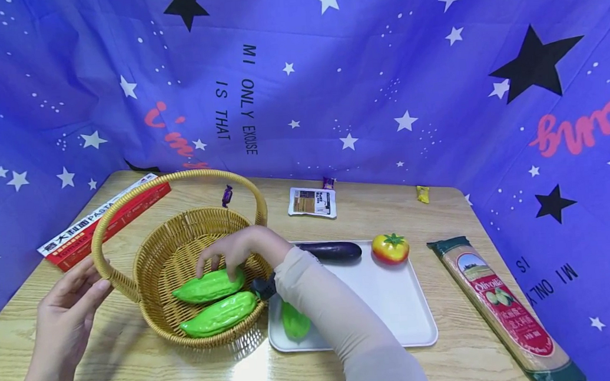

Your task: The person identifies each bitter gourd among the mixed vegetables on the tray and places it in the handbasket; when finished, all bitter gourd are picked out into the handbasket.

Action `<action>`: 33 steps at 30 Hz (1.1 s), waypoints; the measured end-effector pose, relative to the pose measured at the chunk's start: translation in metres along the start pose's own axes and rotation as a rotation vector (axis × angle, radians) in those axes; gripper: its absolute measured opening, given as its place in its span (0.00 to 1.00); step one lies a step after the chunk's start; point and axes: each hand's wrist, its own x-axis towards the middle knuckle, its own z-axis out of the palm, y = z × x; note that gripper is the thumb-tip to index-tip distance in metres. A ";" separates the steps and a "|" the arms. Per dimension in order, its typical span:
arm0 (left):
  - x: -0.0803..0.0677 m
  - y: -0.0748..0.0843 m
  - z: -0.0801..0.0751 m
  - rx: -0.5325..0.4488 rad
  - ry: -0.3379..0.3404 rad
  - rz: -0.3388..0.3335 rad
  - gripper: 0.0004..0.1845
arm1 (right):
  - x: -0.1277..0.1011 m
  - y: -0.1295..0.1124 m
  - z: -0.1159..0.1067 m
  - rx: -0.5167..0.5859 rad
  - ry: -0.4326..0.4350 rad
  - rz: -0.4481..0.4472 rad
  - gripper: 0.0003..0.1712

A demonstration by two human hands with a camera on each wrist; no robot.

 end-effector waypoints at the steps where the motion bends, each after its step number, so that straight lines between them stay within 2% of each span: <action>1: 0.000 0.000 0.000 -0.006 -0.002 0.002 0.24 | 0.000 0.000 0.000 0.008 -0.004 0.003 0.41; 5: 0.000 -0.001 -0.001 -0.022 -0.007 0.004 0.24 | -0.001 -0.001 0.000 0.020 -0.013 0.004 0.41; 10: -0.001 -0.002 -0.002 -0.024 -0.008 0.000 0.24 | -0.002 -0.002 -0.003 0.025 0.000 -0.057 0.41; 12: -0.001 -0.002 -0.002 -0.020 -0.007 -0.002 0.24 | -0.006 -0.003 -0.005 0.047 0.029 -0.095 0.43; 16: -0.001 -0.001 -0.001 -0.015 -0.002 -0.005 0.24 | -0.015 -0.007 -0.011 0.116 0.115 -0.116 0.43; 19: -0.001 -0.001 0.000 -0.011 0.002 -0.006 0.24 | -0.021 -0.008 -0.012 0.143 0.169 -0.106 0.43; 28: -0.001 0.000 0.000 -0.017 0.001 -0.006 0.24 | -0.031 -0.008 -0.014 0.175 0.245 -0.111 0.41; 33: -0.001 0.000 0.001 -0.023 0.000 -0.006 0.24 | -0.038 -0.007 -0.013 0.201 0.343 -0.099 0.40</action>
